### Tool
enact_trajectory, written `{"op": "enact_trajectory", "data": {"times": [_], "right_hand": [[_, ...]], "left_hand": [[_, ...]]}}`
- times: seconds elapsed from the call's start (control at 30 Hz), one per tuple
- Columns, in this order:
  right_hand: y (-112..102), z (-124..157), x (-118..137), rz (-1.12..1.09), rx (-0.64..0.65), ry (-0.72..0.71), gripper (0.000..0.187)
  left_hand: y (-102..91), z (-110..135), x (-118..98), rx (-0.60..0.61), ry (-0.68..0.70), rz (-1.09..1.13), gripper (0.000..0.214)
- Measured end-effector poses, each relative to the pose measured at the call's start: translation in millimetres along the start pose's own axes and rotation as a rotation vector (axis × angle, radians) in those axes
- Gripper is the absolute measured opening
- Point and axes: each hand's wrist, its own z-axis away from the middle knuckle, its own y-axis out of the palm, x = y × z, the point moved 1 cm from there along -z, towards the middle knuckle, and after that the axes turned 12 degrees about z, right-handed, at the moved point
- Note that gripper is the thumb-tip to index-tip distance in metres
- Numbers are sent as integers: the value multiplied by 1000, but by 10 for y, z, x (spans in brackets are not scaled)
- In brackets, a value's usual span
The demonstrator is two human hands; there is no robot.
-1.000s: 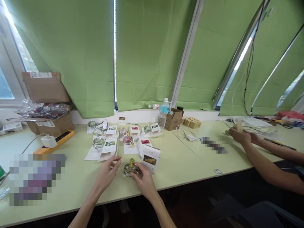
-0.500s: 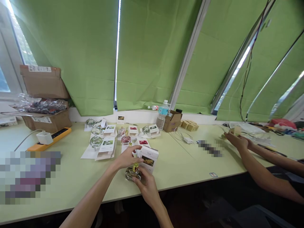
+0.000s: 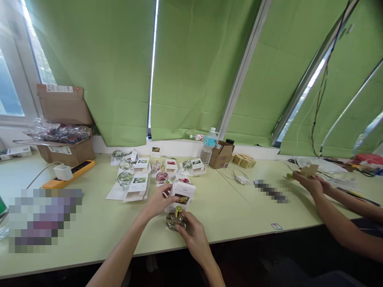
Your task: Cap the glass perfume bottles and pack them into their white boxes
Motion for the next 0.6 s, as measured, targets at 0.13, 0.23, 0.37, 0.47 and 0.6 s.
{"op": "enact_trajectory", "data": {"times": [0.13,0.23,0.37,0.47,0.6], "right_hand": [[9,-22,-91,-4,-27,25,42],[-4,-76,-161,21,-67,48,43],[-31,-168,-268,51,-149,60,46],[-27,-212,-333,56,-188,62,47],[2,-220,-355,68,-183,72,49]], "left_hand": [[-296,249,-35,-152,-8,-6,40],[-478,430,-12,-232,-27,10,42],[-612,586,64,-269,-51,56,43],[-644,640,128,-277,-72,93,45],[-635,679,187,-265,-84,134,46]]}}
